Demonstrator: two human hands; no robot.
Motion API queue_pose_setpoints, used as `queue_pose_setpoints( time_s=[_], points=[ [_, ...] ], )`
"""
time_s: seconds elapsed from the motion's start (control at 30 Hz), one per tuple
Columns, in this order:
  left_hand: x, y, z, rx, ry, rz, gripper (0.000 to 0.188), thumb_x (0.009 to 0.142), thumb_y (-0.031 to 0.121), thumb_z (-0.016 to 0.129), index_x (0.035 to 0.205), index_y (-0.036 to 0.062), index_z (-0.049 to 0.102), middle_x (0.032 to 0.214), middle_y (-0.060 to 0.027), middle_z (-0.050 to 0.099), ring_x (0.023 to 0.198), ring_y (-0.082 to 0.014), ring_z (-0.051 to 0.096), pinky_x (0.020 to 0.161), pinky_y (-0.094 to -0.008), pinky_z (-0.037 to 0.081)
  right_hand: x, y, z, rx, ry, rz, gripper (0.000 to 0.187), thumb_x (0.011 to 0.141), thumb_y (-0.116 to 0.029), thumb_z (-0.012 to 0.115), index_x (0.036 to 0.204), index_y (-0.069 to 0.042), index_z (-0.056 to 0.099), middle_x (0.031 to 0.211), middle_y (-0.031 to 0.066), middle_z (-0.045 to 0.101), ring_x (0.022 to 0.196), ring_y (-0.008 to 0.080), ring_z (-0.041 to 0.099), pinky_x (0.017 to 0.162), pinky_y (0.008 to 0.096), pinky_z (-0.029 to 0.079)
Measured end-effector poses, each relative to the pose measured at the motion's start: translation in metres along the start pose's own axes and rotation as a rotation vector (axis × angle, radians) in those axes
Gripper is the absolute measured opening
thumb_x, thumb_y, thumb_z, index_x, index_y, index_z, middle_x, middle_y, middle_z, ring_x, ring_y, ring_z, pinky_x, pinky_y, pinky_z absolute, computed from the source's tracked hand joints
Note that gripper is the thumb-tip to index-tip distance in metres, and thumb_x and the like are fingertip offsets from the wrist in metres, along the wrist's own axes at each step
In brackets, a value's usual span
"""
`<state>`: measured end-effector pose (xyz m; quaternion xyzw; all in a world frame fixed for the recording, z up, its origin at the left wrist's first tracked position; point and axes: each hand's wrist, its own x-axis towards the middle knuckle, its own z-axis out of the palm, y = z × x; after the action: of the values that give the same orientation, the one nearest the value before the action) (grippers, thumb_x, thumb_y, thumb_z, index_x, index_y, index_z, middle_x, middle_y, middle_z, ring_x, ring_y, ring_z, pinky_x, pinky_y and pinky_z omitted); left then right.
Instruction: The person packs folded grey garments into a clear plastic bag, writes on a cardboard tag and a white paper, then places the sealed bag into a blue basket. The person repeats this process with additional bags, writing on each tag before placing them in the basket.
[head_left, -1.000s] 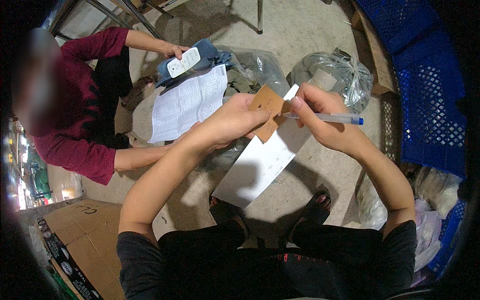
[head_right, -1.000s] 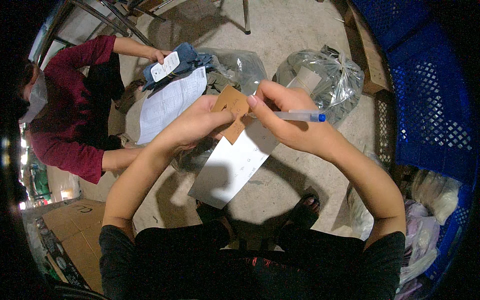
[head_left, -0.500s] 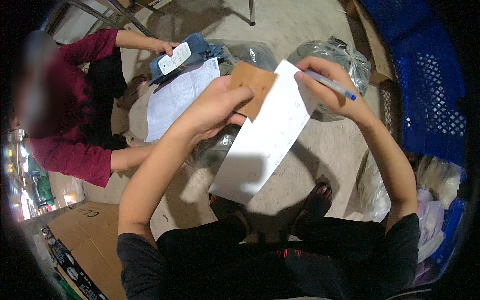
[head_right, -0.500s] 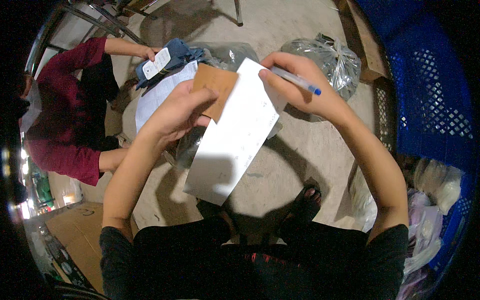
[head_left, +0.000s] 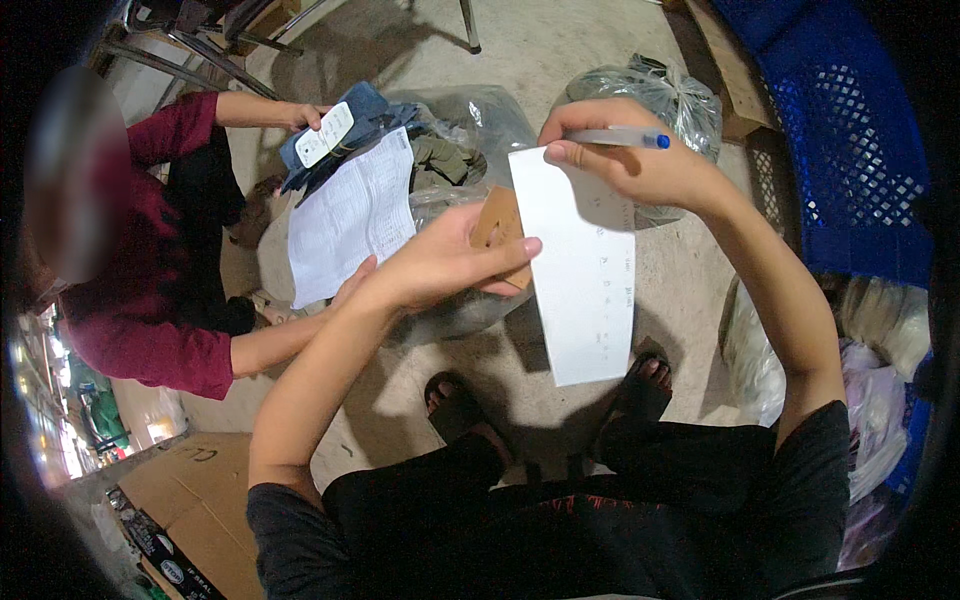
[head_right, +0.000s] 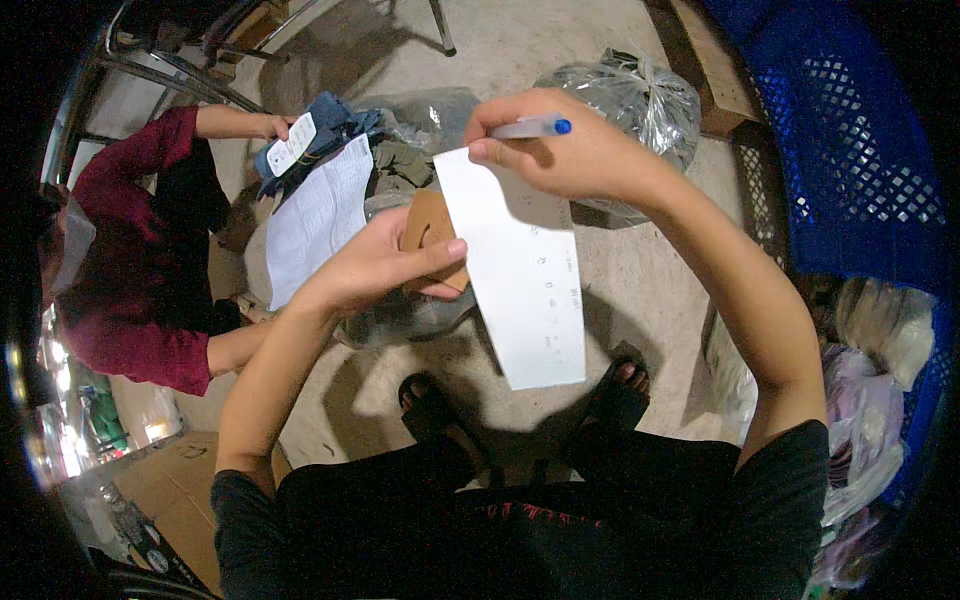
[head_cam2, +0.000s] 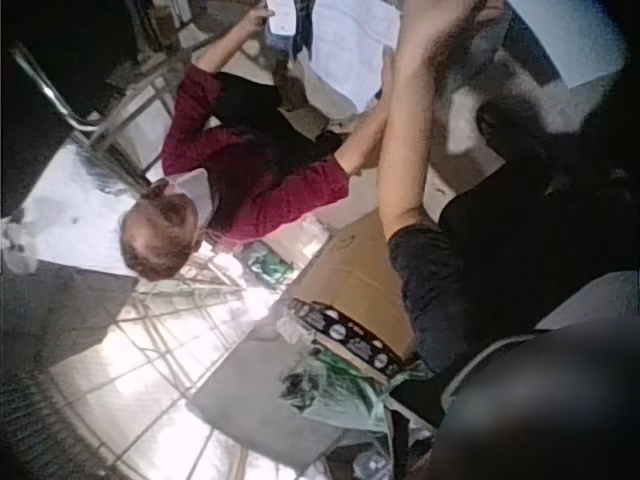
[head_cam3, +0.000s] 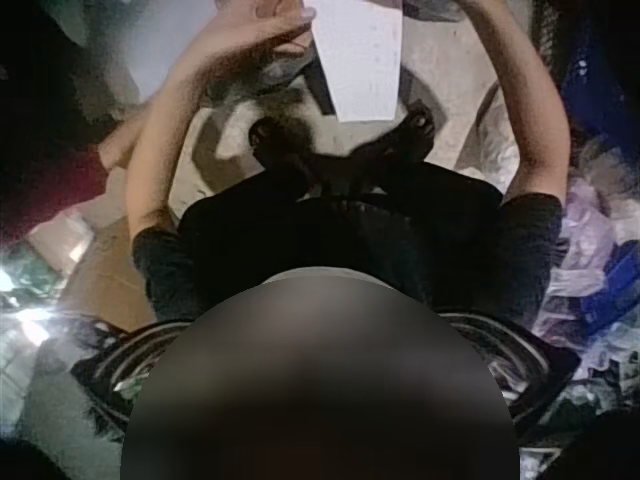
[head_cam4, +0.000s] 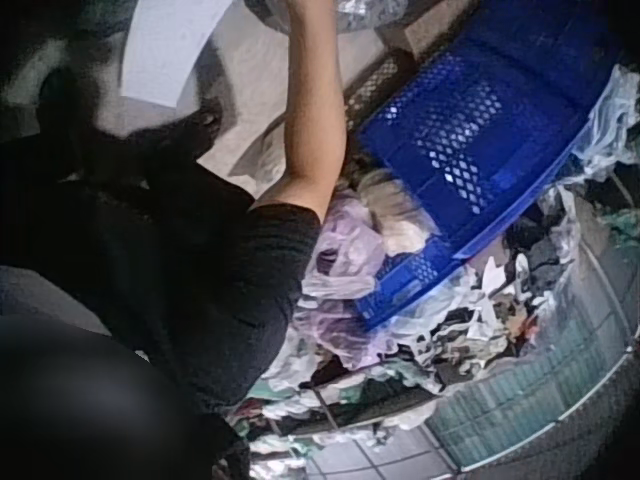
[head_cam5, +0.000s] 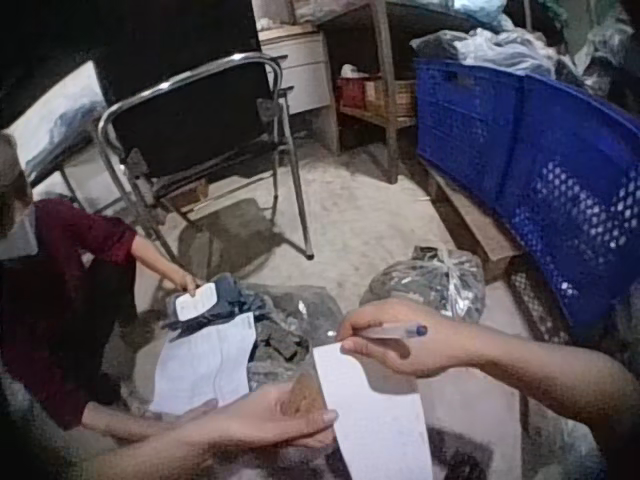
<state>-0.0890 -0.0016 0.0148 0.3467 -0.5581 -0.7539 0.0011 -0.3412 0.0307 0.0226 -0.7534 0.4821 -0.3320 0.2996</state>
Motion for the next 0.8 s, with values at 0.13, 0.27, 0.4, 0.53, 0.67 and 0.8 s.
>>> queue_pose_setpoints(
  time_s=[0.13,0.27,0.4,0.53,0.67,0.8],
  points=[
    [0.011,-0.005,0.001,0.159,0.068,-0.045,0.042,0.095,0.026,0.068,0.124,-0.0014,0.054,0.104,-0.0078,0.066,0.084,-0.0144,0.067,0.077,-0.0290,0.061,-0.001,0.005,0.008,-0.007,0.147,0.028,0.031,0.099,-0.030,0.057,0.105,-0.001,0.066,0.085,0.0166,0.068,0.079,0.0276,0.067,0.073,0.0359,0.051],
    [0.011,-0.003,-0.008,-0.006,0.289,0.145,0.040,0.097,0.022,0.066,0.124,-0.0045,0.053,0.107,-0.0099,0.066,0.089,-0.0172,0.069,0.077,-0.0306,0.062,-0.003,0.017,0.011,0.099,0.326,0.257,0.041,0.101,-0.040,0.053,0.111,-0.002,0.065,0.089,0.0149,0.070,0.081,0.0227,0.068,0.074,0.0329,0.052],
    [0.005,0.001,-0.018,-0.312,0.446,0.278,0.041,0.100,0.020,0.061,0.129,-0.0060,0.048,0.116,-0.0132,0.064,0.101,-0.0220,0.069,0.081,-0.0343,0.063,-0.010,0.028,0.010,0.310,0.234,0.391,0.044,0.099,-0.045,0.054,0.112,-0.004,0.066,0.092,0.0067,0.069,0.082,0.0152,0.065,0.074,0.0295,0.052],
    [0.006,-0.001,-0.024,-0.473,0.547,0.428,0.040,0.102,0.019,0.056,0.132,-0.0053,0.045,0.126,-0.0152,0.060,0.111,-0.0236,0.065,0.088,-0.0351,0.061,-0.018,0.031,0.014,0.519,0.084,0.424,0.039,0.098,-0.040,0.057,0.116,-0.006,0.065,0.094,0.0045,0.065,0.087,0.0140,0.062,0.078,0.0292,0.050],
    [0.008,-0.001,-0.027,-0.570,0.581,0.480,0.040,0.101,0.013,0.056,0.135,-0.0048,0.042,0.130,-0.0153,0.056,0.117,-0.0261,0.062,0.098,-0.0378,0.057,-0.018,0.033,0.018,0.428,0.018,0.389,0.030,0.093,-0.030,0.063,0.110,-0.005,0.066,0.091,0.0019,0.063,0.087,0.0121,0.060,0.076,0.0274,0.048],
    [0.005,-0.001,-0.028,-0.517,0.490,0.379,0.042,0.096,0.002,0.055,0.135,-0.0048,0.041,0.128,-0.0159,0.056,0.117,-0.0266,0.061,0.100,-0.0381,0.056,-0.019,0.042,0.011,0.408,0.106,0.304,0.022,0.093,-0.023,0.062,0.109,-0.007,0.064,0.092,0.0016,0.063,0.087,0.0117,0.059,0.076,0.0266,0.047]
  ],
)
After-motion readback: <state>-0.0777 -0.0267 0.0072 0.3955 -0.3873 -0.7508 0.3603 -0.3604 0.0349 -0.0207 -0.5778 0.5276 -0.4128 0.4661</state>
